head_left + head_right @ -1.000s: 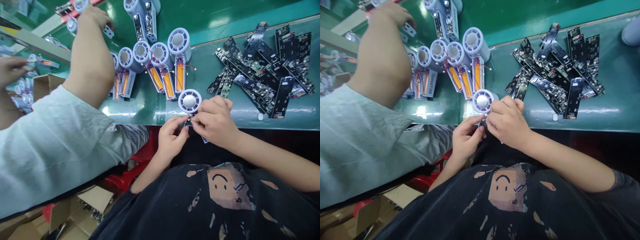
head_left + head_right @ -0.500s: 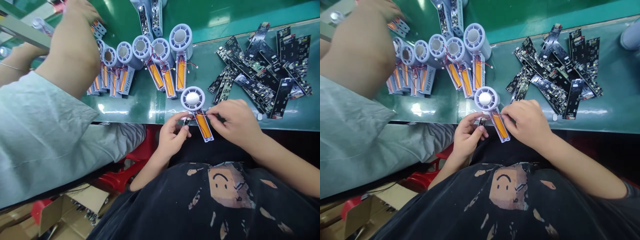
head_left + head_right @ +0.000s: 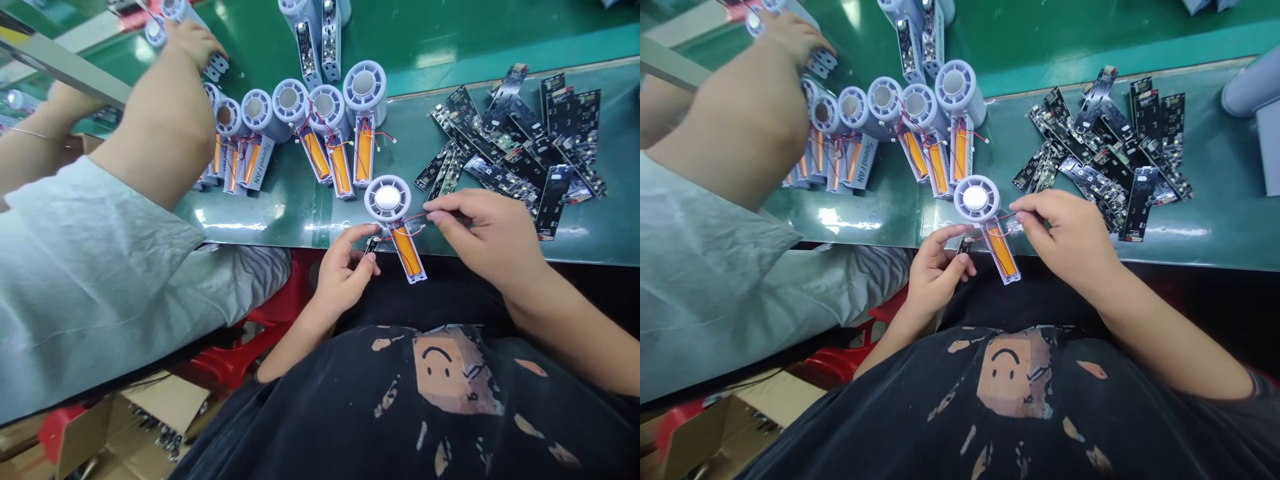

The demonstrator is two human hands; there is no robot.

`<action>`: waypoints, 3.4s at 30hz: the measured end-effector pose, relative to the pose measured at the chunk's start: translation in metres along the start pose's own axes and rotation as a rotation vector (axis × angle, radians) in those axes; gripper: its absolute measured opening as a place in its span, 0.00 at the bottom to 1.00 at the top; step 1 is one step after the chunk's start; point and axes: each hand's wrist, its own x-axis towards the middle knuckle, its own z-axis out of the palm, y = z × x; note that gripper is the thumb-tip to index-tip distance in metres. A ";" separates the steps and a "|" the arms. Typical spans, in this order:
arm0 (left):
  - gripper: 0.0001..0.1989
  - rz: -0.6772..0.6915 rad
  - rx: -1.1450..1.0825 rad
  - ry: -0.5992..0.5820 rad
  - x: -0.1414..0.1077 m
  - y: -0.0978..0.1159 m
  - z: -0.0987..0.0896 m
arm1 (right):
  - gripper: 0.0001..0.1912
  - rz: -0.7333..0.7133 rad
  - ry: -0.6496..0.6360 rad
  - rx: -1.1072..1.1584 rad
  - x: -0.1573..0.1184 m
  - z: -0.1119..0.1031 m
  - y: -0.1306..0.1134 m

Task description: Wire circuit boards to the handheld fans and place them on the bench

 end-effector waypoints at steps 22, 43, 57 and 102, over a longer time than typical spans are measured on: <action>0.06 0.115 0.192 0.023 0.002 0.016 0.002 | 0.16 -0.149 -0.263 0.234 0.003 0.030 -0.019; 0.11 -0.030 -0.151 0.075 0.001 0.008 0.010 | 0.06 -0.222 -0.016 0.164 -0.002 0.036 -0.012; 0.12 0.138 0.148 0.082 0.006 0.016 0.003 | 0.05 -0.313 0.010 0.052 -0.008 0.044 -0.013; 0.14 0.080 -0.103 0.137 0.004 0.008 0.012 | 0.12 -0.273 0.133 -0.255 0.001 0.040 -0.019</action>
